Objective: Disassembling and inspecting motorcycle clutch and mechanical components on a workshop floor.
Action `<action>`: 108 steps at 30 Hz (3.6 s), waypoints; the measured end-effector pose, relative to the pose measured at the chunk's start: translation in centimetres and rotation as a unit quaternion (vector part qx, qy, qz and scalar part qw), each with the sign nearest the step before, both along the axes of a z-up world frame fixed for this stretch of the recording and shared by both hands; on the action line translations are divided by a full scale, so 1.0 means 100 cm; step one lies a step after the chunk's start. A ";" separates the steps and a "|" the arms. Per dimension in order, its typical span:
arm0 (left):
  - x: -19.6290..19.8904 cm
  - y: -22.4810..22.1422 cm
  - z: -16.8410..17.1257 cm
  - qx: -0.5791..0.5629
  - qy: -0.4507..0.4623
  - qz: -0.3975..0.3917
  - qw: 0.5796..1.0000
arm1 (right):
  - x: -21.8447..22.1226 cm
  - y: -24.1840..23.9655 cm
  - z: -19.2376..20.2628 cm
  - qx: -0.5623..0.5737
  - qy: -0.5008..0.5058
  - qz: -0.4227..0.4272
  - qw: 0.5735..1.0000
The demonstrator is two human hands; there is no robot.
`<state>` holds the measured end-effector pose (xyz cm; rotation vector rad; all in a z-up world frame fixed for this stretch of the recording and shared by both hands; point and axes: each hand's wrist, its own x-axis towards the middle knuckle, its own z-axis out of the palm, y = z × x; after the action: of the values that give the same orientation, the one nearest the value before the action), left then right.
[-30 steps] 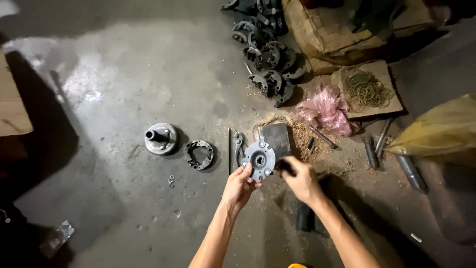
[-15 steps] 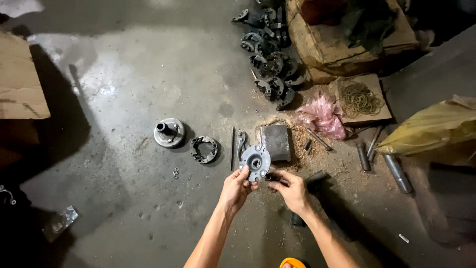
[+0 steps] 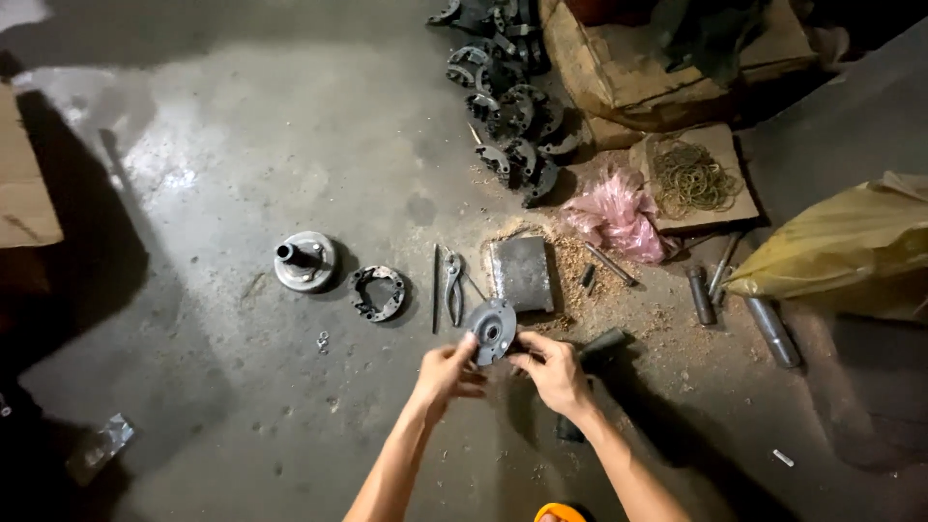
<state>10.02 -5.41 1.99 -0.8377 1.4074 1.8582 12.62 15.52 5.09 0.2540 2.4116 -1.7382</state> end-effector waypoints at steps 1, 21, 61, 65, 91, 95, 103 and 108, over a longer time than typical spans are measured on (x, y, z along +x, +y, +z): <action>-0.009 0.000 -0.004 0.001 -0.002 -0.001 1.000 | -0.004 0.002 0.001 0.001 -0.002 -0.001 1.000; -0.078 0.049 -0.008 -0.246 0.145 -0.101 0.953 | 0.064 0.132 -0.066 0.388 -0.179 -0.005 0.904; -0.092 0.052 -0.029 -0.340 0.228 -0.179 0.895 | -0.068 0.022 0.105 0.378 -0.138 0.163 0.901; -0.094 0.052 -0.033 -0.331 0.221 -0.172 0.901 | -0.072 0.016 0.144 0.238 0.110 0.030 0.965; -0.100 0.055 -0.025 -0.322 0.217 -0.160 0.907 | -0.099 0.011 0.100 0.350 -0.168 0.106 0.916; -0.111 0.049 -0.037 -0.332 0.220 -0.177 0.900 | -0.109 0.013 0.166 0.068 -0.053 0.010 0.996; -0.109 0.048 -0.038 -0.337 0.222 -0.184 0.896 | -0.098 -0.001 0.054 0.096 0.292 -0.173 0.936; -0.110 0.045 -0.035 -0.336 0.208 -0.178 0.901 | -0.050 0.041 0.024 0.201 -0.167 -0.009 0.965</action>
<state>-1.03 -0.86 -1.52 -0.4316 2.3663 1.3065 7.58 19.63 7.49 0.5677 2.4765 -1.0830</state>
